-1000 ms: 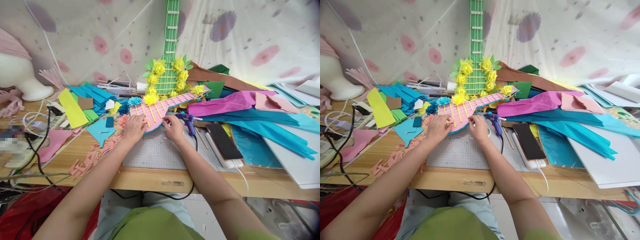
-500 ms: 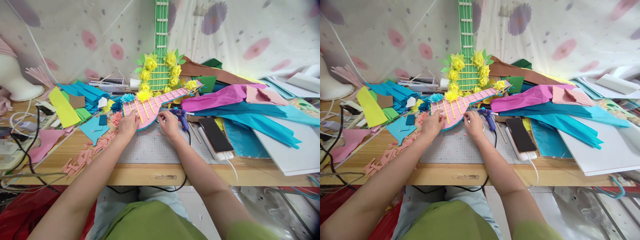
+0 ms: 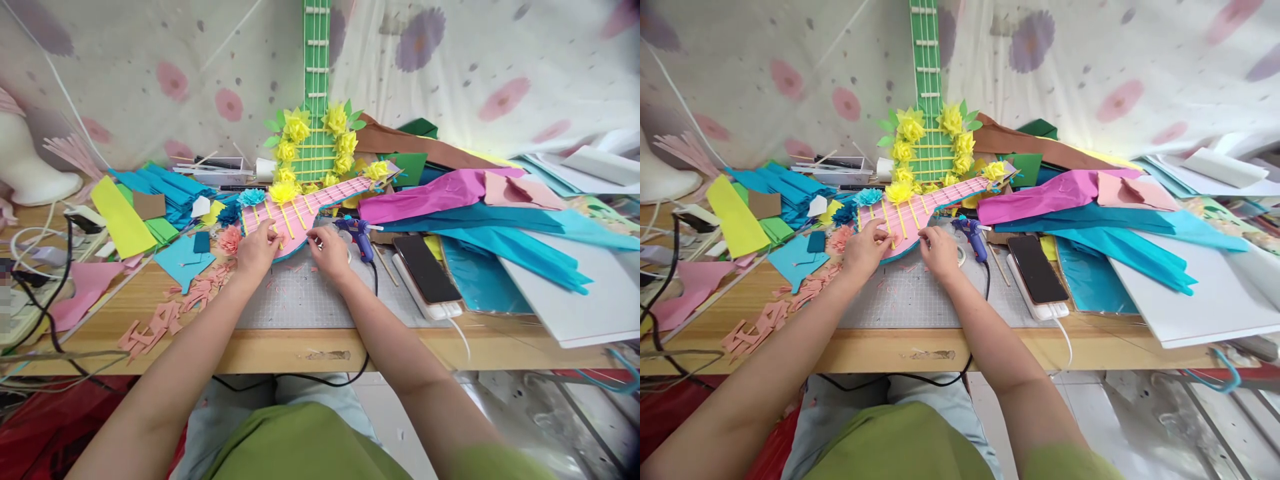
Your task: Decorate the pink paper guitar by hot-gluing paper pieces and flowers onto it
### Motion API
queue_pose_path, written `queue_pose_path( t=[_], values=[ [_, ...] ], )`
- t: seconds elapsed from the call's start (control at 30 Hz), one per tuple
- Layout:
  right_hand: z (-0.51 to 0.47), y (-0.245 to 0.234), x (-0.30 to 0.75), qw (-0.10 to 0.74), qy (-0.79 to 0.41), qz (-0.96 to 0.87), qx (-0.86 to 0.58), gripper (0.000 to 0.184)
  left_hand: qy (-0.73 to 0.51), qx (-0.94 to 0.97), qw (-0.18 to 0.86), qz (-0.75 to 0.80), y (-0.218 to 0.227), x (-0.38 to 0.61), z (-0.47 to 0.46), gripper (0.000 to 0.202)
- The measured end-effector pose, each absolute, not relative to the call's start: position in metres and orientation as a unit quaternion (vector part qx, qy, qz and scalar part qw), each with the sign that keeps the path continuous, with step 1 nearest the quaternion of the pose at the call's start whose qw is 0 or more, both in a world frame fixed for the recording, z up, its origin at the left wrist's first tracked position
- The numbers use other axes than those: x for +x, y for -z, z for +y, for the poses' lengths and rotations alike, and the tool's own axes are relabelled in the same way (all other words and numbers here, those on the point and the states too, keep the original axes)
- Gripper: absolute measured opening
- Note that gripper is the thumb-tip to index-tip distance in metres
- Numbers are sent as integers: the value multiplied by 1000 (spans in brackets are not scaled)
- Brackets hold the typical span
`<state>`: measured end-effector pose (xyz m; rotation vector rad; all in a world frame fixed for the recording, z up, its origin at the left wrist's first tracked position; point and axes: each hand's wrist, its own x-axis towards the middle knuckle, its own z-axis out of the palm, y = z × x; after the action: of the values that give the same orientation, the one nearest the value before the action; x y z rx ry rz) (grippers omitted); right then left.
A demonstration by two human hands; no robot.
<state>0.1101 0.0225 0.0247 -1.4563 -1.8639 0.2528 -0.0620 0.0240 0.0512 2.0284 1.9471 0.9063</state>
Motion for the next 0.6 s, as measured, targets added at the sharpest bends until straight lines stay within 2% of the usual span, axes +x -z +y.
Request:
queue_pose_path(
  t=[0.2, 0.33, 0.47, 0.6],
  values=[
    [22, -40, 123, 379, -114, -730, -557, 19, -329, 661, 142, 659, -57, -68, 24, 36],
    [16, -64, 154, 440, -69, -703, -554, 19, -369, 629, 178, 660, -60, -75, 24, 36],
    [12, -80, 199, 548, 45, -615, -565, 26, -452, 581, 211, 642, -56, -78, 22, 34],
    [23, -63, 232, 546, 20, -611, -574, 39, -528, 518, 268, 617, -46, -73, 16, 31]
  ],
)
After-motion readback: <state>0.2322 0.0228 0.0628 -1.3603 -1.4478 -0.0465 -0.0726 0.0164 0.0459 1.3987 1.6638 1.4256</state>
